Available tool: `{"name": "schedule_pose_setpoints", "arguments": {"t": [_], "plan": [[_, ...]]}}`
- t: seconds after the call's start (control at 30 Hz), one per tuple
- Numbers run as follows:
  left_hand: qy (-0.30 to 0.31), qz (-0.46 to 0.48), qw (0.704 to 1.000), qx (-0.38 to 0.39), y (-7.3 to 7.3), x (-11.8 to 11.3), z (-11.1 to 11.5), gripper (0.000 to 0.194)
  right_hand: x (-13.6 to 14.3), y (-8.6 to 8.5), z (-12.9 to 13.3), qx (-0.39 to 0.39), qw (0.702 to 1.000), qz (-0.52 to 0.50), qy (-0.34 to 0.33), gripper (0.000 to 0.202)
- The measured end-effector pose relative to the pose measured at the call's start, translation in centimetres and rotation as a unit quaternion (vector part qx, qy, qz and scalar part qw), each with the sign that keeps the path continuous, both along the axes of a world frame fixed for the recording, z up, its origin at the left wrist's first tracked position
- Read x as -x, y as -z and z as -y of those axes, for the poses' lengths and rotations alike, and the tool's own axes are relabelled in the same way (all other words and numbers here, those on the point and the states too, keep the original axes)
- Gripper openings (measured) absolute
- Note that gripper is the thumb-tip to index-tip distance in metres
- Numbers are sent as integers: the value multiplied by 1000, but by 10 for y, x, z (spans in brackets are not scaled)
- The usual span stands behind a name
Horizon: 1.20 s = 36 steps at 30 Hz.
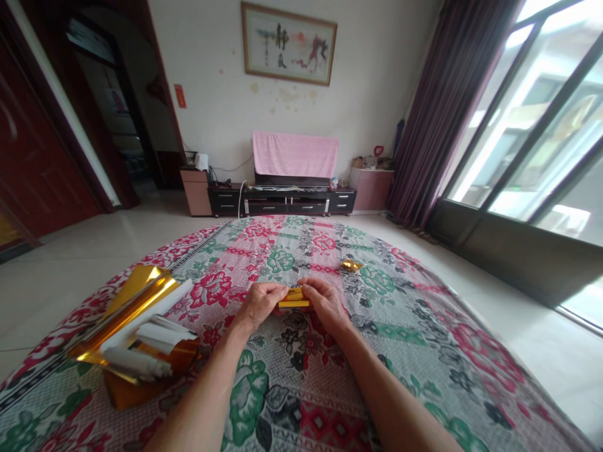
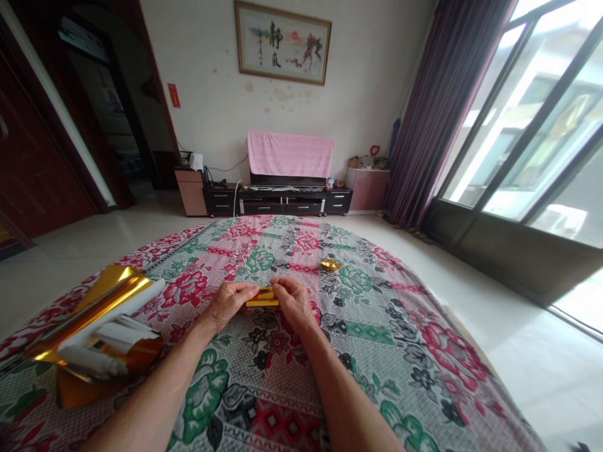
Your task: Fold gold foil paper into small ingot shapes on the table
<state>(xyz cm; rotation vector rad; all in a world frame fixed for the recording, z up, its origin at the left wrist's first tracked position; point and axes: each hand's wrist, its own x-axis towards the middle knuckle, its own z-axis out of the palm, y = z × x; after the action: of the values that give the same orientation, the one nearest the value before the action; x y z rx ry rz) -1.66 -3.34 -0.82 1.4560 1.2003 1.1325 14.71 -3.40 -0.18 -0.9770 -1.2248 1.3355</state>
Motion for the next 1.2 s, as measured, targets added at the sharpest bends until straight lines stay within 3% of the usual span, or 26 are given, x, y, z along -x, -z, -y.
{"name": "schedule_pose_setpoints", "arguments": {"t": [0.43, 1.2], "plan": [[-15, 31, 999, 35, -8, -4, 4, 29, -1, -2, 1, 2, 1000, 3, -9, 28], [-14, 28, 999, 24, -6, -2, 3, 30, -3, -4, 2, 5, 1000, 13, -11, 28]]}}
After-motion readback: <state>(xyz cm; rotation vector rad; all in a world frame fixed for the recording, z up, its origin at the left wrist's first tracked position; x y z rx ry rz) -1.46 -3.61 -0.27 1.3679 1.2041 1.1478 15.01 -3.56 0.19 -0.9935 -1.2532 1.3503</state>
